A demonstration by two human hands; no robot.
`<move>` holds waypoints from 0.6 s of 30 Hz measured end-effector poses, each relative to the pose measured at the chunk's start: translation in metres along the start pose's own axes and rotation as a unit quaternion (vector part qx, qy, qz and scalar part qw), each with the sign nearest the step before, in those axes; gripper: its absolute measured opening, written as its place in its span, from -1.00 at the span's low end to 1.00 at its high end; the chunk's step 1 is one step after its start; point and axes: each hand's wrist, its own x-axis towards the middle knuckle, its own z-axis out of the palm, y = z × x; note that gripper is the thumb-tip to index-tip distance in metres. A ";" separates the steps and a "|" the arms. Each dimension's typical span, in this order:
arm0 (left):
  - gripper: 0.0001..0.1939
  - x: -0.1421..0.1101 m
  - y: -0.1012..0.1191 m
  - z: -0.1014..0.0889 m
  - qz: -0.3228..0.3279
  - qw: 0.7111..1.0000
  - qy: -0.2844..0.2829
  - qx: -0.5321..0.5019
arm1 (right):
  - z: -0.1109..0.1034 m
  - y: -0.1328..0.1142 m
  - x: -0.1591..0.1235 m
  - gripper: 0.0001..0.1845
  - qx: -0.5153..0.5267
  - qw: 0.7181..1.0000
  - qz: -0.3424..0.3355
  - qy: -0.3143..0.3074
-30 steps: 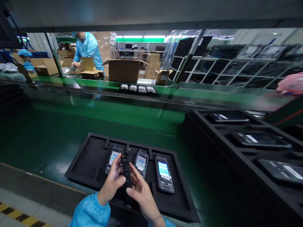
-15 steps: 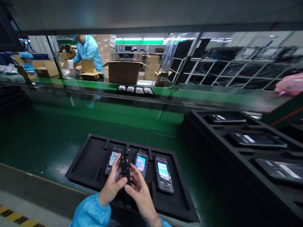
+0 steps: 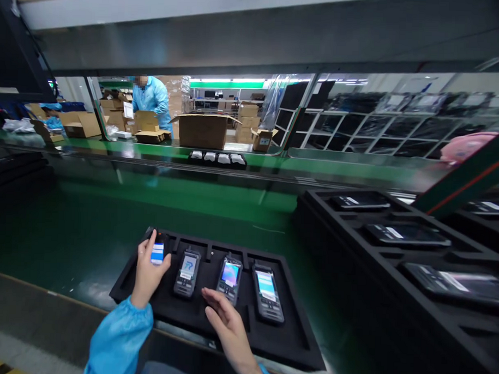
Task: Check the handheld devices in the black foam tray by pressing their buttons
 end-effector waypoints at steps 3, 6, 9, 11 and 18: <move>-0.32 0.019 -0.013 -0.013 -0.008 0.995 -0.039 0.093 | 0.000 0.005 0.002 -0.63 -0.031 0.999 -0.014 0.002; -0.44 0.016 -0.018 -0.013 -0.002 0.982 -0.064 0.175 | 0.000 0.006 0.003 -0.68 -0.062 0.998 -0.029 0.004; -0.47 0.002 -0.009 0.004 0.015 0.974 -0.058 0.220 | 0.000 0.003 0.005 -0.71 -0.085 0.996 -0.040 0.001; -0.42 -0.008 0.002 0.023 0.017 0.971 -0.092 0.219 | 0.001 -0.001 0.006 -0.73 -0.095 0.995 -0.043 -0.001; -0.26 -0.015 0.028 0.074 -0.075 0.972 -0.188 0.119 | 0.003 -0.008 0.002 -0.79 -0.096 0.995 -0.040 -0.006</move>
